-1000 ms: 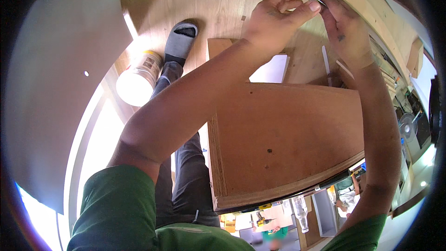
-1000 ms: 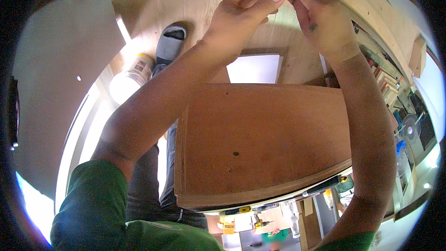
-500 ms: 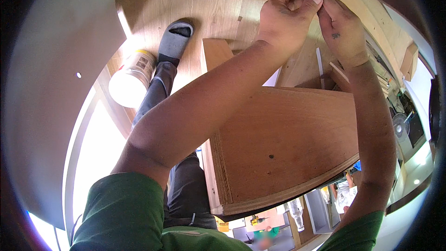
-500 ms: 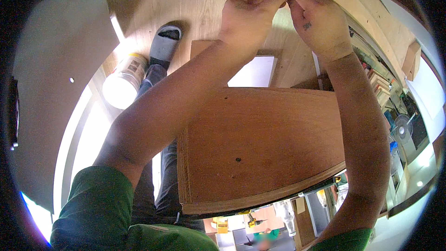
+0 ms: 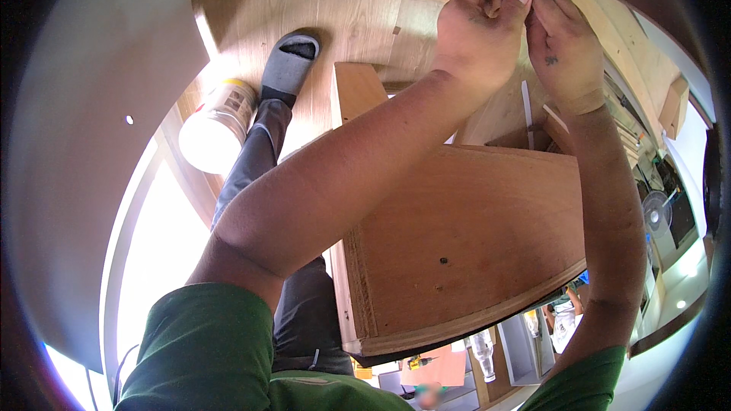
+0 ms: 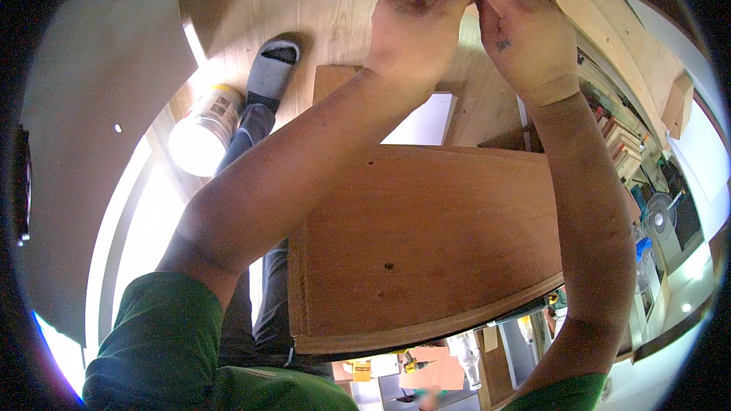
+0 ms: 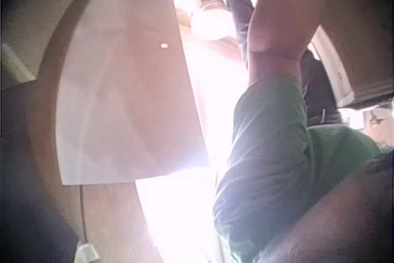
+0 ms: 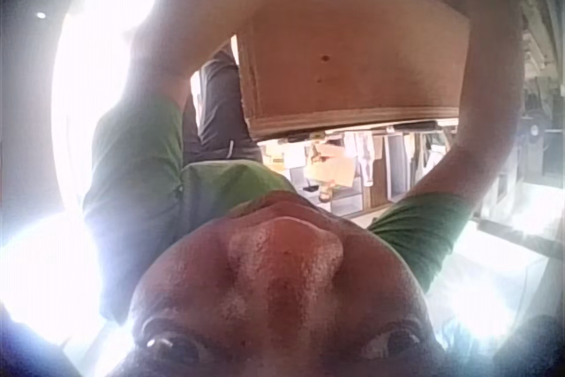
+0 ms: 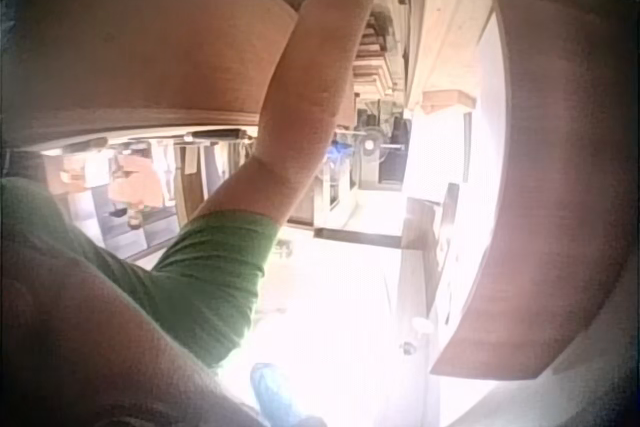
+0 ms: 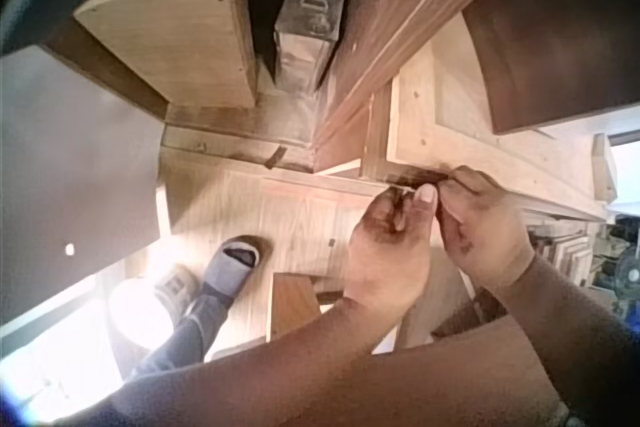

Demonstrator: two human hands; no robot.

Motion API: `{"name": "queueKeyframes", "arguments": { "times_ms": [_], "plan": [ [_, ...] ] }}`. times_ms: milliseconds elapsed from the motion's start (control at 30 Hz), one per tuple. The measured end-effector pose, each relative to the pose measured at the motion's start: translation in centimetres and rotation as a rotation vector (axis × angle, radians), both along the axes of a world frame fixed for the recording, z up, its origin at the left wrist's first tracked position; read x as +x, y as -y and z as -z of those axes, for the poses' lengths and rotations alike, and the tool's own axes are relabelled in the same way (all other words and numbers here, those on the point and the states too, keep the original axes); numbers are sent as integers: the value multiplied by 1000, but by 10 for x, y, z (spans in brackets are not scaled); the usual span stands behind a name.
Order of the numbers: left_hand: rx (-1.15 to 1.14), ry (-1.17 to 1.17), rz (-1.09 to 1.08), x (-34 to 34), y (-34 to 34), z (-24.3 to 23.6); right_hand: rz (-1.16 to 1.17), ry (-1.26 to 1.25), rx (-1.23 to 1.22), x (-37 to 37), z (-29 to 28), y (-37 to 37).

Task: The person applies adhesive and edging tape to the edges of wooden furniture panels by hand.

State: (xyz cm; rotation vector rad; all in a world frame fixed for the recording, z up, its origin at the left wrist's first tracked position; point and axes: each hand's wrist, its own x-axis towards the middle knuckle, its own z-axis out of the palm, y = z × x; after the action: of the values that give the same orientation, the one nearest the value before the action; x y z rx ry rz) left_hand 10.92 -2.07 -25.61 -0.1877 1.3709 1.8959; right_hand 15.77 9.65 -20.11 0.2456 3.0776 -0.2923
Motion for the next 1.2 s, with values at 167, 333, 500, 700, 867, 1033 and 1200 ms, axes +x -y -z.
{"name": "queueKeyframes", "arguments": {
  "times_ms": [167, 333, 500, 700, 867, 1033, 1200],
  "plan": [
    [-124, 15, 94, -7, 3, -12, 13, -18, -44, 1, -1, 4],
    [-142, 7, 103, -8, 3, -11, -3, -20, -61, -3, -1, 5],
    [-100, 2, 35, -6, 0, -8, -68, -33, -69, -4, 1, 0],
    [-125, 7, 135, -6, 4, -11, -34, 17, -85, -2, 1, -6],
    [-46, -2, -14, -1, -1, 1, -38, 25, -100, -7, 0, -4],
    [-52, 53, 109, -4, 1, -2, -48, 45, -88, -6, 0, -7],
    [-50, 70, 107, -6, 1, -3, -68, 13, -66, -9, -1, -4]
  ]
}}
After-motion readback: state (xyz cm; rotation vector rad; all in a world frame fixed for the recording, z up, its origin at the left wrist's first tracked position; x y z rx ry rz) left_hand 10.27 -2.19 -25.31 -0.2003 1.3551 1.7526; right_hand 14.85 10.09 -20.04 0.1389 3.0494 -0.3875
